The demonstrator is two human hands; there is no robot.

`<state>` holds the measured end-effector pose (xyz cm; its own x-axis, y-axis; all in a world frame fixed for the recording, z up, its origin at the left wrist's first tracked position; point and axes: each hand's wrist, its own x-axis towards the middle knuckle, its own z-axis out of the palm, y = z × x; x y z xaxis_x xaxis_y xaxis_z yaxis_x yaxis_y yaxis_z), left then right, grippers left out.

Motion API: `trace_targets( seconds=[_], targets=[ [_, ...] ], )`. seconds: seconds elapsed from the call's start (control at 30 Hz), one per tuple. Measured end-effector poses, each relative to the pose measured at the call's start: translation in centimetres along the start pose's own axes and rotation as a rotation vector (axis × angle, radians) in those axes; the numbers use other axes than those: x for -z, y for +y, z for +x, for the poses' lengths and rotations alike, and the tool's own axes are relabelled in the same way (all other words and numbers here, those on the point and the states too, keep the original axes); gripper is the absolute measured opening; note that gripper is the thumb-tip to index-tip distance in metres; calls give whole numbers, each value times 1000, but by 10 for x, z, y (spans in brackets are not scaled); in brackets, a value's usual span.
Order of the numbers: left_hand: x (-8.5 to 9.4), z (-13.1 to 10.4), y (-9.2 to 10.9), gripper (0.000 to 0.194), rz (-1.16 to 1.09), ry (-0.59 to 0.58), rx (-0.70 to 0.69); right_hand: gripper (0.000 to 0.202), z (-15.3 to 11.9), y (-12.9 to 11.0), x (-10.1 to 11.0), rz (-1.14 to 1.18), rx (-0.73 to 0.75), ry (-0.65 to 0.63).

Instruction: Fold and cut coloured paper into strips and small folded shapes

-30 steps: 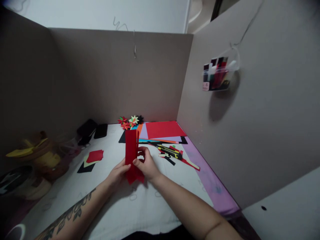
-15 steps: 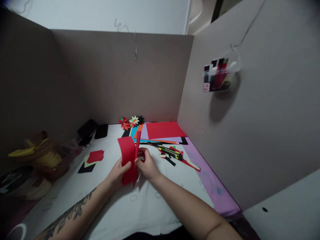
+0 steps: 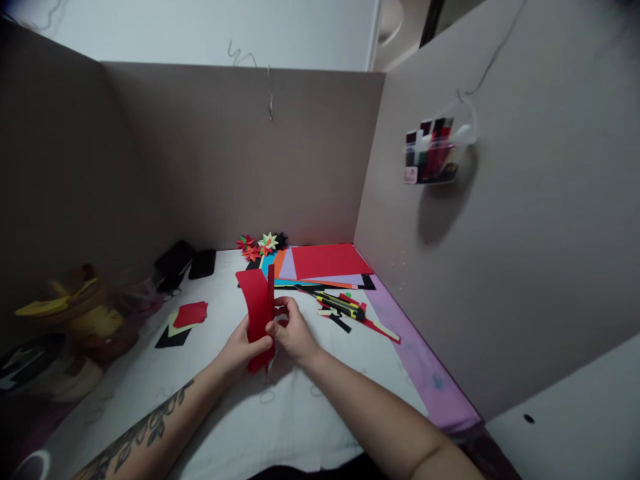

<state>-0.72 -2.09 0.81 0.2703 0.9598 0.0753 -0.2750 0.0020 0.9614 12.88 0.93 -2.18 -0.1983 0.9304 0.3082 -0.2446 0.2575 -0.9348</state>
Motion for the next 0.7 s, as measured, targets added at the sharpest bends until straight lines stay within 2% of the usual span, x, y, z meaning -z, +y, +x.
trace_targets(
  seconds=[0.07, 0.2, 0.27, 0.47, 0.7],
  targets=[
    [0, 0, -1, 66, 7, 10, 4, 67, 0, -2, -1, 3, 4, 2],
    [1, 0, -6, 58, -24, 42, -14, 39, 1, -5, -2, -54, 52, 53],
    [1, 0, -8, 57, -26, 46, -19, 33, 1, -6, -2, -101, 73, 56],
    [-1, 1, -9, 57, 115, 27, -46, 42, 0, -5, -2, -136, 41, 28],
    [0, 0, -6, 58, 164, 7, -51, 37, 0, -4, -3, -129, 29, 38]
  ],
)
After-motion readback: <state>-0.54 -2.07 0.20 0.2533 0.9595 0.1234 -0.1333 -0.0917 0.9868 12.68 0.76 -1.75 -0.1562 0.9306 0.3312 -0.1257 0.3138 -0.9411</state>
